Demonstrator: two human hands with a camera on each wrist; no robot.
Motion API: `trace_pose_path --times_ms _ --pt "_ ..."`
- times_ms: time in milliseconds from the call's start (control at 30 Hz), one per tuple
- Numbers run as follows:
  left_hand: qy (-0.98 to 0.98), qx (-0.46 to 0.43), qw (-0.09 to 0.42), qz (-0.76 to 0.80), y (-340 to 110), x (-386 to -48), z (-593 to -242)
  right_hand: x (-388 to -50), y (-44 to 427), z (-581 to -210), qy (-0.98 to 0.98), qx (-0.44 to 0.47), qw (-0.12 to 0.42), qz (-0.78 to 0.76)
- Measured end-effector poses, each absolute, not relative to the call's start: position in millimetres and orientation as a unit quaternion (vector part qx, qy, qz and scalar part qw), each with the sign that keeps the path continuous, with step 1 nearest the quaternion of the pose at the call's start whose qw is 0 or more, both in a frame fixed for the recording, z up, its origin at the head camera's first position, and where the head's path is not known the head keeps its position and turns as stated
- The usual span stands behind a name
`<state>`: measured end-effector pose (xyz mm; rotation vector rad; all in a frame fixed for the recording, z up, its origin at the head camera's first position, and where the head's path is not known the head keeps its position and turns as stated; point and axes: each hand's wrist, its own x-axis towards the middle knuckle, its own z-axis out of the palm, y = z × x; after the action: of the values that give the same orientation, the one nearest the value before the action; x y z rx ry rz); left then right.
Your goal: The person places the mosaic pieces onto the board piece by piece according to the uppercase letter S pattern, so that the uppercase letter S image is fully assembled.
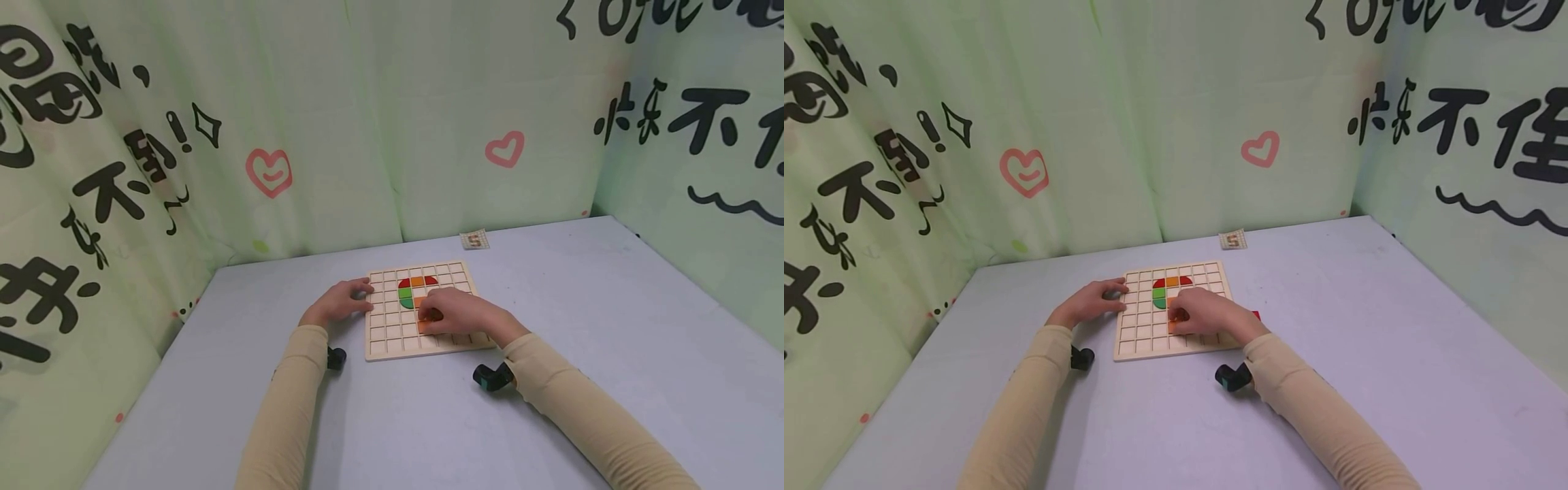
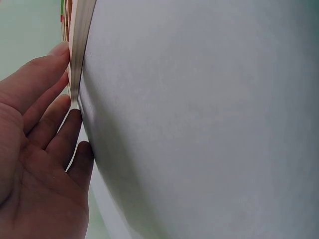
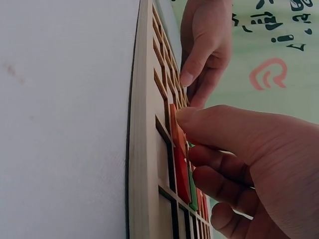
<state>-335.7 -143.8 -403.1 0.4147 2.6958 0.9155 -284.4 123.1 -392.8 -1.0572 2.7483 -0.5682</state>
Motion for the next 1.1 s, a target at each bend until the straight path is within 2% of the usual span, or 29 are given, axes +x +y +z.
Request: trace_pose_path --times_ms 200,1100 --pt "0.928 0.143 0.131 0.318 -144.5 -336.2 -404.5 -284.3 126.2 -390.2 0.917 -0.346 0.060 -0.189" --pt "0.929 0.141 0.131 0.316 -145.0 -337.0 -405.3 -282.8 181.6 -361.6 0.932 -0.279 0.089 -0.213"
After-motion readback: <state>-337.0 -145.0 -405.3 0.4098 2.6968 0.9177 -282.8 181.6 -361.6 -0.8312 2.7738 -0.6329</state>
